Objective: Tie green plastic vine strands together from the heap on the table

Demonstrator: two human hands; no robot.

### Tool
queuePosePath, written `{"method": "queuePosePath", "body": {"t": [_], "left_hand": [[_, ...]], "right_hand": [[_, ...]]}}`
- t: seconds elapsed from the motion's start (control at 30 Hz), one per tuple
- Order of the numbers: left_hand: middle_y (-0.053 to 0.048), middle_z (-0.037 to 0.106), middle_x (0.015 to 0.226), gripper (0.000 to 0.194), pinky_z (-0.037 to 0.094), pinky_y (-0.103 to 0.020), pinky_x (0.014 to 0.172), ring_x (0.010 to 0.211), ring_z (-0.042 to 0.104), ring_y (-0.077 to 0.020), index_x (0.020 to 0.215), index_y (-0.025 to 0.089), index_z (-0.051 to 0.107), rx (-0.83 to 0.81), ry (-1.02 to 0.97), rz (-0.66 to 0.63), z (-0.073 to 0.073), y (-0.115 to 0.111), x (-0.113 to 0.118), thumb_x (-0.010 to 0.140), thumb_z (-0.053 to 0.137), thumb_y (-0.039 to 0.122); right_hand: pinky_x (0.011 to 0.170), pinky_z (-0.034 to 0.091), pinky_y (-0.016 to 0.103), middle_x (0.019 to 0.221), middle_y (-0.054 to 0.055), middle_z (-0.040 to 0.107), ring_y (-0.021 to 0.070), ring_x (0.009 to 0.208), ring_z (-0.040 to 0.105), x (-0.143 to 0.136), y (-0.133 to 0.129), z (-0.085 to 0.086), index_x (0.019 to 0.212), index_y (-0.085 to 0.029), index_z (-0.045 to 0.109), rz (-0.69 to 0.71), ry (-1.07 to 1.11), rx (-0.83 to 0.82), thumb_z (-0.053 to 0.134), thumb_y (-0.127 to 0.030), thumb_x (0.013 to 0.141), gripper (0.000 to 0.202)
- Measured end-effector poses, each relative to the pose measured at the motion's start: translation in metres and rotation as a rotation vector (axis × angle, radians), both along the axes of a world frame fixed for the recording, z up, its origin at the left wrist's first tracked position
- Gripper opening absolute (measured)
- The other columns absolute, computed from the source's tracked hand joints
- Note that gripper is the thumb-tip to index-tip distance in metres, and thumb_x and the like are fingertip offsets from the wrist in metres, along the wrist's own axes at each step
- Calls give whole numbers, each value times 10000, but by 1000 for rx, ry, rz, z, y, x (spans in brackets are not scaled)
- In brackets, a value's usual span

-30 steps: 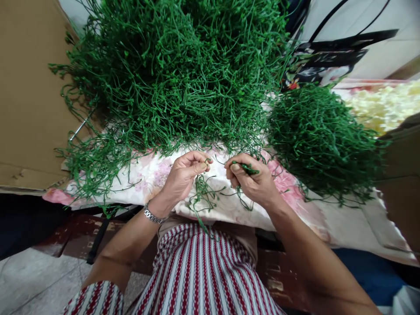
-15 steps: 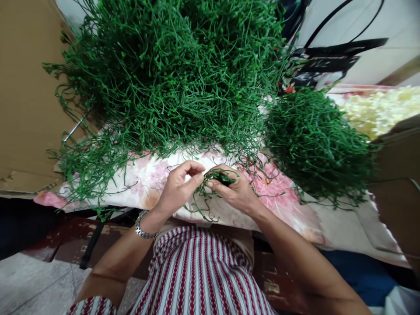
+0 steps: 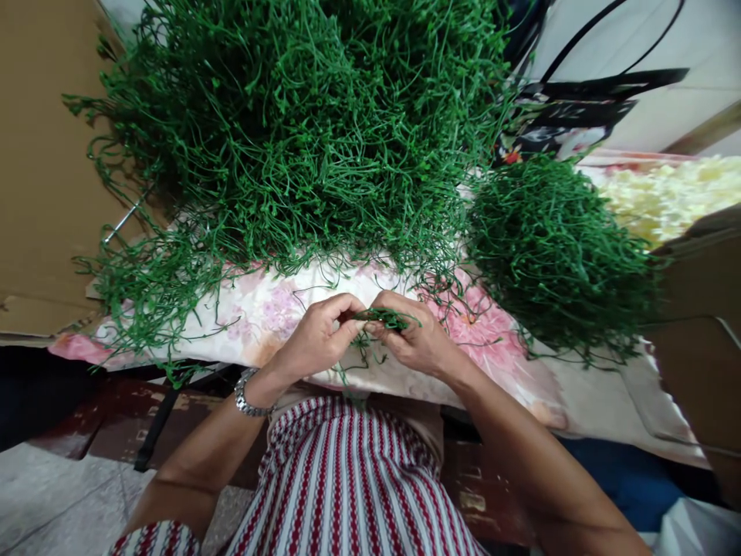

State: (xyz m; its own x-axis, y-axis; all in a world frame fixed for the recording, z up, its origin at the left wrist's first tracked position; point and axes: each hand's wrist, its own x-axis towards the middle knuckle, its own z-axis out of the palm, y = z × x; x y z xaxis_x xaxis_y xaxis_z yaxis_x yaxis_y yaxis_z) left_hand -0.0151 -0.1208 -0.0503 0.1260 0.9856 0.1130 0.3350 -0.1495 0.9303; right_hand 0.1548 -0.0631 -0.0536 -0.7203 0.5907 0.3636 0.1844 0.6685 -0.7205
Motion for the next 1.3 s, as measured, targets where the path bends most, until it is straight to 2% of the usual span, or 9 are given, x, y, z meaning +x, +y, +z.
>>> {"method": "queuePosePath", "body": {"t": [0.17, 0.3, 0.4, 0.6, 0.73, 0.93, 1.17, 1.3], "left_hand": [[29, 480, 643, 72, 331, -204, 578, 621, 430, -88, 721, 137, 538, -96, -86, -96, -1, 4, -3, 779, 503, 159], [29, 468, 629, 109, 330, -215, 606, 628, 433, -92, 680, 148, 518, 16, 68, -116, 3, 4, -5, 775, 476, 116], [29, 474, 640, 111, 336, -221, 621, 634, 438, -96, 696, 154, 518, 50, 137, -105, 4, 4, -5, 776, 459, 103], [28, 492, 678, 62, 350, -217, 647, 681, 451, -103, 729, 150, 518, -74, 73, -121, 7, 3, -3, 780, 489, 170], [48, 419, 607, 77, 315, -197, 564, 594, 391, -82, 688, 151, 489, -154, 24, -166, 8, 2, -2, 761, 496, 175], [53, 408, 569, 83, 287, -198, 535, 554, 368, -72, 667, 143, 509, -66, 116, -171, 3, 4, -2, 744, 481, 131], [47, 415, 565, 131, 283, -193, 523, 547, 378, -68, 631, 140, 491, -17, 222, -268, 6, 5, 1, 740, 445, 85], [46, 431, 571, 100, 282, -188, 510, 546, 380, -69, 673, 133, 532, -55, 248, -252, 5, 6, -1, 742, 464, 109]], "right_hand": [[614, 364, 215, 718, 8, 501, 98, 655, 468, 2, -1, 3, 778, -146, 508, 69, -11, -112, 545, -218, 839, 101], [600, 366, 206, 681, -12, 504, 91, 631, 465, 3, -1, 3, 768, -142, 530, 82, -31, -253, 588, -260, 821, 141], [605, 367, 207, 685, -12, 514, 92, 639, 470, 4, 0, 0, 758, -142, 539, 80, -35, -291, 598, -256, 812, 139], [602, 361, 211, 691, -10, 503, 94, 636, 451, 5, 0, -5, 777, -141, 541, 89, -35, -266, 595, -276, 813, 150], [597, 352, 208, 678, -16, 486, 91, 633, 442, 6, -1, -5, 770, -141, 532, 139, -49, -278, 579, -253, 823, 132], [581, 330, 197, 653, -35, 439, 77, 612, 412, 9, 0, -3, 749, -151, 490, 172, -70, -243, 575, -276, 832, 172], [557, 275, 196, 601, -55, 379, 58, 555, 354, 15, 3, -5, 675, -164, 416, 224, -134, -74, 530, -185, 828, 192], [563, 274, 198, 615, -48, 401, 64, 565, 362, 16, 4, -9, 692, -172, 406, 212, -161, -10, 472, -94, 775, 131]]}}
